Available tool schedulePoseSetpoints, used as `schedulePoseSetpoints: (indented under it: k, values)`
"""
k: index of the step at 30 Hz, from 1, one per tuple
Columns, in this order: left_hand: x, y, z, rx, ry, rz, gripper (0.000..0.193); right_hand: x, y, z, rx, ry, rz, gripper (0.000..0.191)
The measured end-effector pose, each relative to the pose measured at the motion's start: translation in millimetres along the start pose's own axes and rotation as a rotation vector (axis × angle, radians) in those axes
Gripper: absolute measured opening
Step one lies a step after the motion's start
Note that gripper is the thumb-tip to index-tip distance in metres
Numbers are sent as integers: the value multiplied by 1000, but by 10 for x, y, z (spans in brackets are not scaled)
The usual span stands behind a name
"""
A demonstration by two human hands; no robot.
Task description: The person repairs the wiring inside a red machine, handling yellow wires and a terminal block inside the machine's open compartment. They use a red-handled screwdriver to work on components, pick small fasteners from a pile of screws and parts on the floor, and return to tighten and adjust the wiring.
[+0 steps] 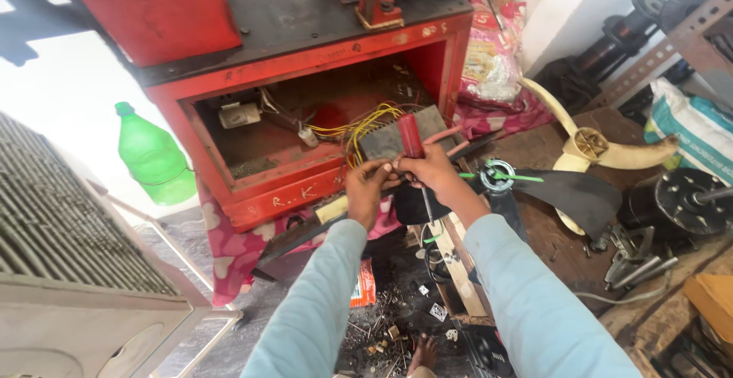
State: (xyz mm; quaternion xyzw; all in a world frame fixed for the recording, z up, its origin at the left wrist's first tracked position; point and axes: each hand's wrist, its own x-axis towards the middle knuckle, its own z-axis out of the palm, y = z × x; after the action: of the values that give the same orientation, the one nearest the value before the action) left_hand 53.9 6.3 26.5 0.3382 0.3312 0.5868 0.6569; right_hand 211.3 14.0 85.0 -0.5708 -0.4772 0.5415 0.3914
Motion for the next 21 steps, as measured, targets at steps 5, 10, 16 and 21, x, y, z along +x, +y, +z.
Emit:
schedulePoseSetpoints:
  k: [5, 10, 16, 21]
  values:
    - [-75, -63, 45, -236, 102, -106, 21, -101, -32, 42, -2, -75, 4, 8]
    - [-51, -72, 87, -277, 186, -103, 22, -47, -79, -38, 68, -126, 2, 7]
    - [6, -78, 84, -241, 190, -24, 22, 168, 25, 21, 104, -171, 36, 9]
    - [18, -94, 35, -179, 249, 53, 21, 268, 100, 88, 131, -206, 26, 10]
